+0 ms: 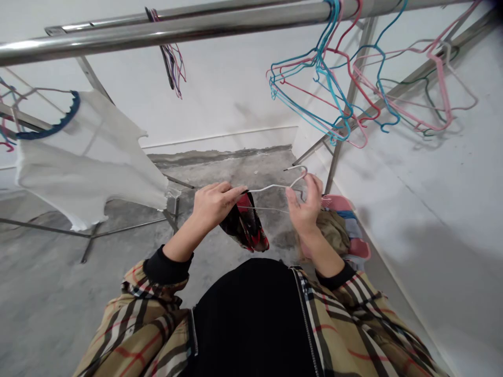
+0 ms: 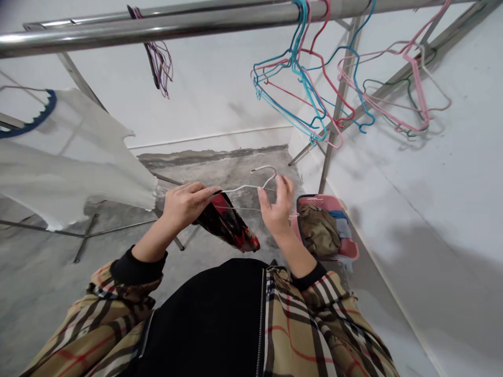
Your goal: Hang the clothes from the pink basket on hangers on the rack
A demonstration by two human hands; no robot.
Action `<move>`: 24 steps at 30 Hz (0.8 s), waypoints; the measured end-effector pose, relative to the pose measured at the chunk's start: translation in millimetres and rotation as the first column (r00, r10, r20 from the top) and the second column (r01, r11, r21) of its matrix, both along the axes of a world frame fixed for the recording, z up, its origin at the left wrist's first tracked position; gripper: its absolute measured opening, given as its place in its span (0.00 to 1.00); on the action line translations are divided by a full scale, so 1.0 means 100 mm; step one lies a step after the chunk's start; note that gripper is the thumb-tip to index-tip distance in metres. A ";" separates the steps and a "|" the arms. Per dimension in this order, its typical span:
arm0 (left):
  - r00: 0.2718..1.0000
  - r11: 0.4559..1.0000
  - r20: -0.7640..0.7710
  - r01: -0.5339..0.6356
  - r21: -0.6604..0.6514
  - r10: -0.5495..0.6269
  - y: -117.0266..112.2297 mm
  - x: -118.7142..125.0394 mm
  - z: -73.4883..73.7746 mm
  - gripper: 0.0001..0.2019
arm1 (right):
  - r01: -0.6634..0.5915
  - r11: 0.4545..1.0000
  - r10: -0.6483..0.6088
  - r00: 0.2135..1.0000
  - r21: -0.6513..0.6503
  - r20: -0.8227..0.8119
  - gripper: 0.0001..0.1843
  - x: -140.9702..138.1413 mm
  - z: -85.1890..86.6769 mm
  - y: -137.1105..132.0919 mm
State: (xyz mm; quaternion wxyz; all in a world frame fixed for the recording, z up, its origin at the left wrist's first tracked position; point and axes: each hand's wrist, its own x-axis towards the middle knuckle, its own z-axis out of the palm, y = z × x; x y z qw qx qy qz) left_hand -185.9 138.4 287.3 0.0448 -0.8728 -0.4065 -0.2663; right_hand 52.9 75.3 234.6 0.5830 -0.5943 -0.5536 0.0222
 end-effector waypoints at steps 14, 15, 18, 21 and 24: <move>0.980 0.989 0.142 -0.129 -0.065 0.138 -0.16 -0.09 0.12 0.13 | -0.289 0.657 0.670 0.648 -0.697 0.362 0.13 -0.30 -1.16 -0.05; 0.975 0.987 0.156 -0.149 -0.066 0.158 -0.13 -0.15 0.10 0.13 | -0.244 0.685 0.639 0.653 -0.686 0.406 0.11 -0.18 -1.18 -0.09; 0.966 0.978 0.158 -0.198 -0.057 0.205 -0.03 -0.34 0.02 0.12 | -0.141 0.776 0.521 0.693 -0.614 0.498 0.10 0.15 -1.16 -0.20; 0.973 0.978 0.097 -0.205 -0.045 0.209 0.06 -0.47 -0.10 0.12 | -0.103 0.844 0.424 0.730 -0.527 0.535 0.11 0.37 -1.11 -0.22; 0.974 0.976 0.065 -0.214 -0.045 0.217 0.10 -0.53 -0.20 0.13 | -0.078 0.879 0.363 0.751 -0.471 0.552 0.11 0.48 -1.06 -0.19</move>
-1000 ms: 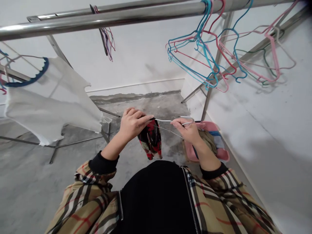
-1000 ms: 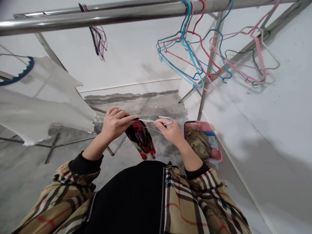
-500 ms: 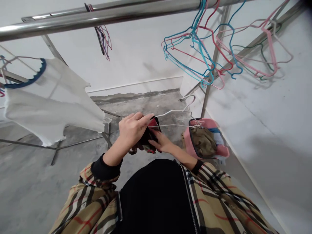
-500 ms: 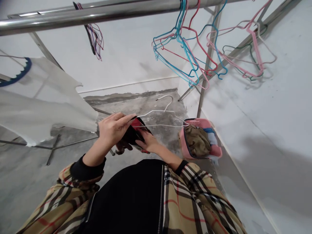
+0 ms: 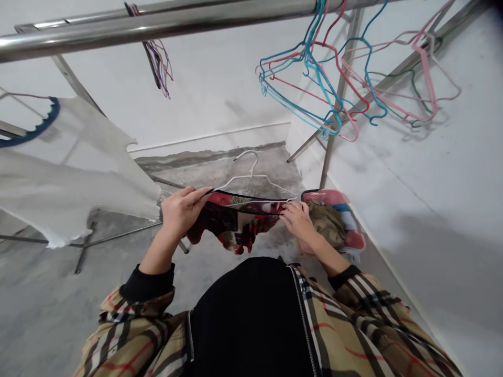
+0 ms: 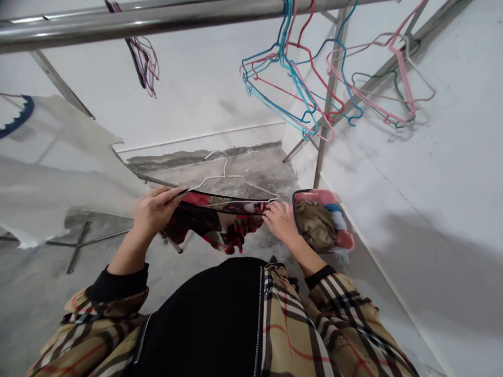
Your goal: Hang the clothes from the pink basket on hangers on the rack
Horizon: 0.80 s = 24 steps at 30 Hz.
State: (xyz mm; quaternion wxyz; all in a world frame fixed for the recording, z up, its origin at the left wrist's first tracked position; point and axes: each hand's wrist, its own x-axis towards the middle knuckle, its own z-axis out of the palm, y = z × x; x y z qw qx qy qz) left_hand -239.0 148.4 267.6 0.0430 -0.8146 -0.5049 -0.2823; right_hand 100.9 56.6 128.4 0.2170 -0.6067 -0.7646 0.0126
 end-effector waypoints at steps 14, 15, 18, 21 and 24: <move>0.994 0.999 -0.106 0.037 0.022 -0.034 0.02 -0.02 -0.36 0.12 | 0.063 0.995 -0.067 0.996 0.073 0.056 0.10 0.23 0.36 0.15; 0.998 1.000 -0.062 0.011 0.014 -0.010 0.03 -0.02 -0.40 0.12 | 0.000 0.999 -0.001 0.999 0.047 0.034 0.10 0.21 0.40 0.13; 0.989 0.997 0.130 -0.068 -0.029 0.071 0.05 -0.03 -0.45 0.12 | -0.268 0.963 0.266 0.960 -0.020 -0.086 0.09 0.14 0.54 0.05; 0.961 0.993 0.273 -0.010 -0.115 0.041 0.10 -0.08 -0.43 0.13 | -0.243 0.965 0.259 0.944 0.100 -0.207 0.12 0.13 0.68 0.05; 0.940 0.979 0.340 0.093 -0.180 -0.027 0.17 -0.16 -0.37 0.14 | 0.042 0.976 0.013 0.968 0.214 -0.251 0.17 0.22 0.76 0.15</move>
